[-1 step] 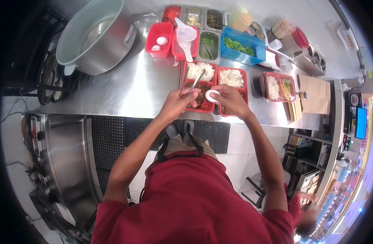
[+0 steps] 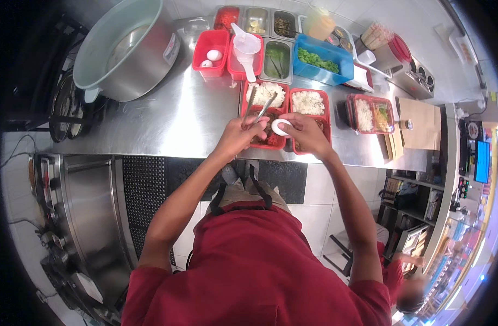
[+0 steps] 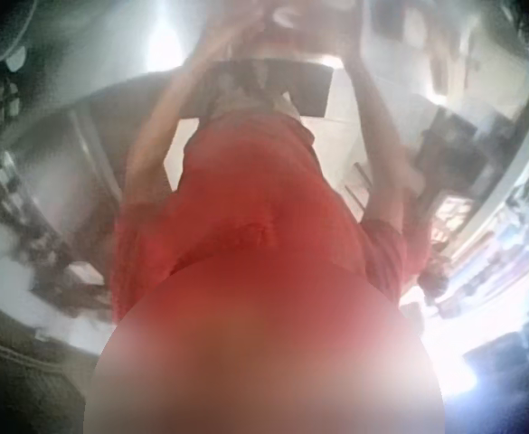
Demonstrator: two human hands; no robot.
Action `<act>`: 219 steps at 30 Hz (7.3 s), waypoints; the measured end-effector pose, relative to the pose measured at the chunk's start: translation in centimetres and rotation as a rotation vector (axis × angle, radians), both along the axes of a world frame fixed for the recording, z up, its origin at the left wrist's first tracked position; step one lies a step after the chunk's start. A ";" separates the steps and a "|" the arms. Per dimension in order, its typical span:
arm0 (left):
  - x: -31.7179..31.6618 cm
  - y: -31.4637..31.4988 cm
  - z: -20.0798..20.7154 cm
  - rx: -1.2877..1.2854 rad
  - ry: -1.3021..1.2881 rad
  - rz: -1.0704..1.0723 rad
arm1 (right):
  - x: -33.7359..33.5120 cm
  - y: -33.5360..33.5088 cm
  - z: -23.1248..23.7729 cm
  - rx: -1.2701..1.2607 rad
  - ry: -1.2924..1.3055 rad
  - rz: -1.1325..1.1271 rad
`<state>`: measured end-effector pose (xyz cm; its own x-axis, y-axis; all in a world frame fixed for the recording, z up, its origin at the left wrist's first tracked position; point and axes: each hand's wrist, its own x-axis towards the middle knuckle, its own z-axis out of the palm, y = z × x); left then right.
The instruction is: The person assembles bento boxes by placing a boiled egg into each container, sprinkling seasoning from a shaker, and adding chopped green onions. They then retrieve a plastic lid from a shelf and place it on one of the boxes.
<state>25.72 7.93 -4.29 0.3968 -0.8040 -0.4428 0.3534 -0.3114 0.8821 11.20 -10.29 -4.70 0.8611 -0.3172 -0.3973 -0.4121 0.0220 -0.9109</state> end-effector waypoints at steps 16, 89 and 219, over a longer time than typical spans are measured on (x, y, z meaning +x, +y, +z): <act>3.4 4.2 -0.8 0.118 -0.944 -0.300 | -2.5 1.3 -0.5 -0.096 -0.130 -0.394; -5.4 -2.0 0.0 0.753 -1.364 -0.377 | -7.0 -5.9 2.7 0.208 -0.126 -0.152; -3.7 -2.2 -6.2 0.202 -0.537 0.324 | 4.3 -1.0 -4.5 -0.388 -0.134 0.333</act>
